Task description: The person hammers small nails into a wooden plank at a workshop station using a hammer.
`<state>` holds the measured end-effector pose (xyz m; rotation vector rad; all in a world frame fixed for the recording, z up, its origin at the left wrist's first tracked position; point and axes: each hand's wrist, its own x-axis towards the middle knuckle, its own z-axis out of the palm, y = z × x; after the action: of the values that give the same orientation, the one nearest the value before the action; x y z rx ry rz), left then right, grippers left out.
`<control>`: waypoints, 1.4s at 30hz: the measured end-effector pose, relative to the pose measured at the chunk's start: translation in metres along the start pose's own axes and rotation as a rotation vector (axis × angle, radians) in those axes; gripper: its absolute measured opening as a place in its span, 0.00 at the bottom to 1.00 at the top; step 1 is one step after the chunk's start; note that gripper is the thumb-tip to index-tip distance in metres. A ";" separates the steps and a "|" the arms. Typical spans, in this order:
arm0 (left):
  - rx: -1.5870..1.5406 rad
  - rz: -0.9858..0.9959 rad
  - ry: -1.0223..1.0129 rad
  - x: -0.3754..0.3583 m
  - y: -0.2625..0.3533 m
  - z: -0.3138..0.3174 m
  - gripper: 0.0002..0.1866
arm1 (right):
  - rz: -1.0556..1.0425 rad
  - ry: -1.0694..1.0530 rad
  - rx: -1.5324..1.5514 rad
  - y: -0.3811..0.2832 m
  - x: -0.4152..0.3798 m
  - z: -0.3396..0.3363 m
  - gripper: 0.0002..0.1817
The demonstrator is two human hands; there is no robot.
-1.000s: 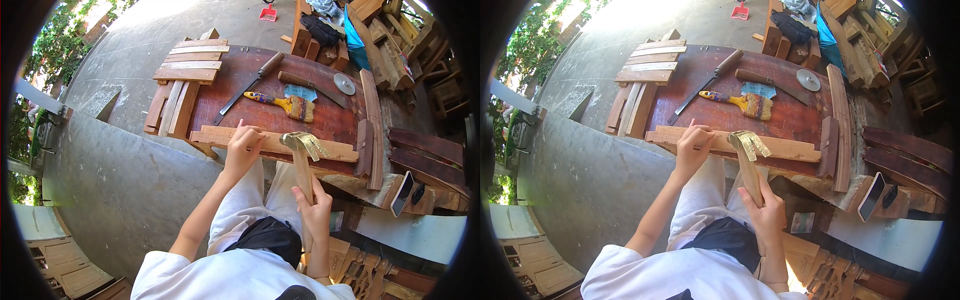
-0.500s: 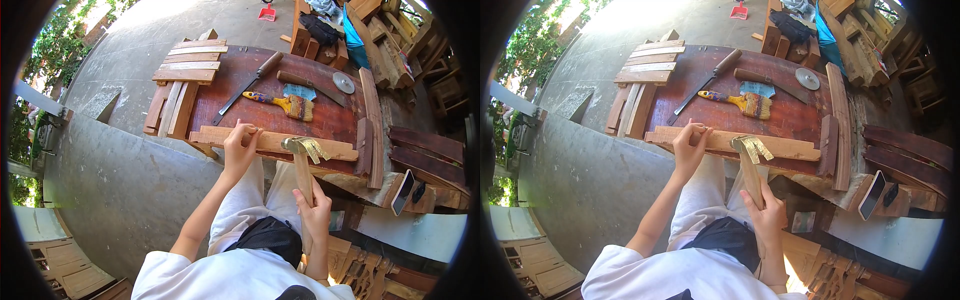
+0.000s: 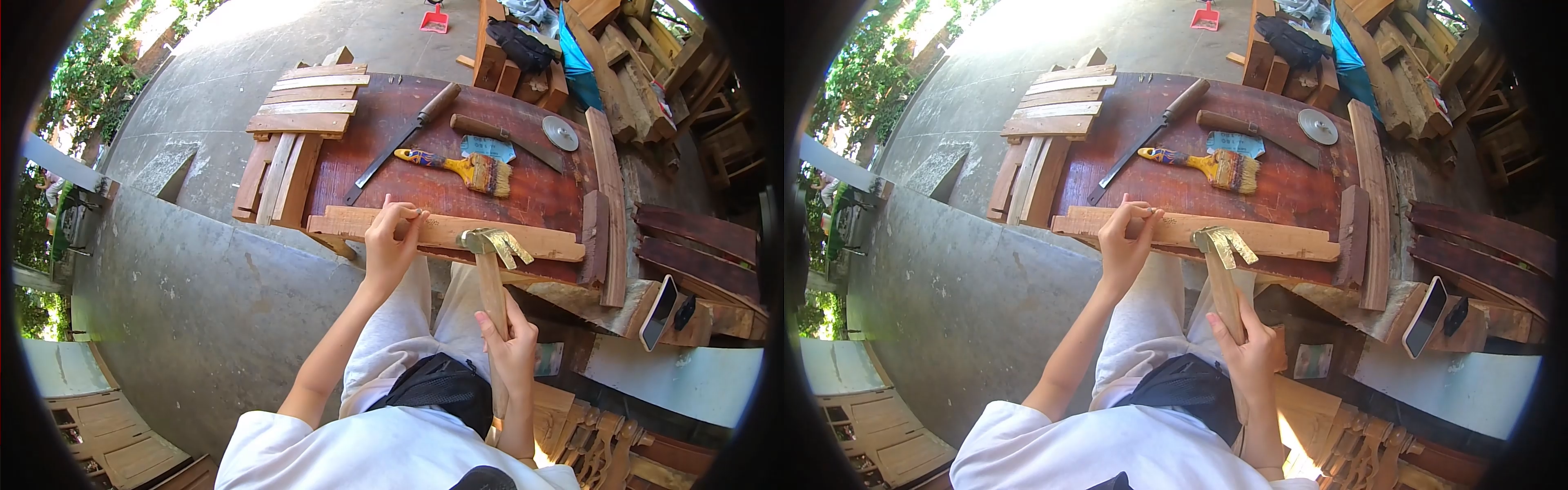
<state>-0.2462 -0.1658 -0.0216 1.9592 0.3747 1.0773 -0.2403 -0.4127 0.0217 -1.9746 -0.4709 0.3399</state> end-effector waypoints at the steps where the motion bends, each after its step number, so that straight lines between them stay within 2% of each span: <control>1: -0.001 -0.002 -0.002 0.000 0.000 0.000 0.07 | 0.005 0.001 -0.007 0.000 0.000 0.000 0.29; 8: 0.034 0.047 -0.038 0.001 -0.001 -0.001 0.05 | 0.003 0.029 -0.093 -0.016 0.006 -0.004 0.28; 17: 0.013 0.060 -0.104 -0.001 -0.001 -0.004 0.04 | -0.271 0.032 0.012 -0.058 0.023 0.007 0.30; 20: 0.009 0.059 -0.116 -0.001 -0.004 -0.004 0.05 | -0.301 -0.062 -0.119 -0.044 0.029 0.016 0.31; 23: 0.032 0.058 -0.113 -0.001 -0.007 -0.004 0.05 | -0.370 -0.056 -0.180 -0.044 0.029 0.016 0.30; 25: 0.001 0.068 -0.108 0.000 -0.003 -0.004 0.05 | -0.441 0.025 -0.096 -0.055 0.026 0.013 0.30; 29: 0.006 0.068 -0.103 0.000 -0.003 -0.004 0.06 | -0.383 0.048 -0.058 -0.059 0.024 0.013 0.30; 35: 0.008 0.072 -0.119 0.001 -0.004 -0.006 0.06 | -0.308 -0.062 -0.158 -0.040 0.026 0.020 0.29; 38: -0.020 0.049 -0.095 0.001 -0.006 -0.003 0.05 | -0.243 0.003 -0.009 -0.036 0.020 0.015 0.29; 40: -0.043 -0.006 -0.095 0.003 -0.002 -0.002 0.05 | 0.007 0.002 -0.012 -0.034 0.016 0.005 0.29; 42: -0.068 -0.117 -0.076 0.003 -0.001 -0.001 0.05 | -0.022 0.031 -0.013 -0.026 0.016 -0.001 0.28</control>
<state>-0.2452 -0.1626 -0.0200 1.8880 0.4013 0.9261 -0.2300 -0.3956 0.0454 -1.9834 -0.4763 0.2925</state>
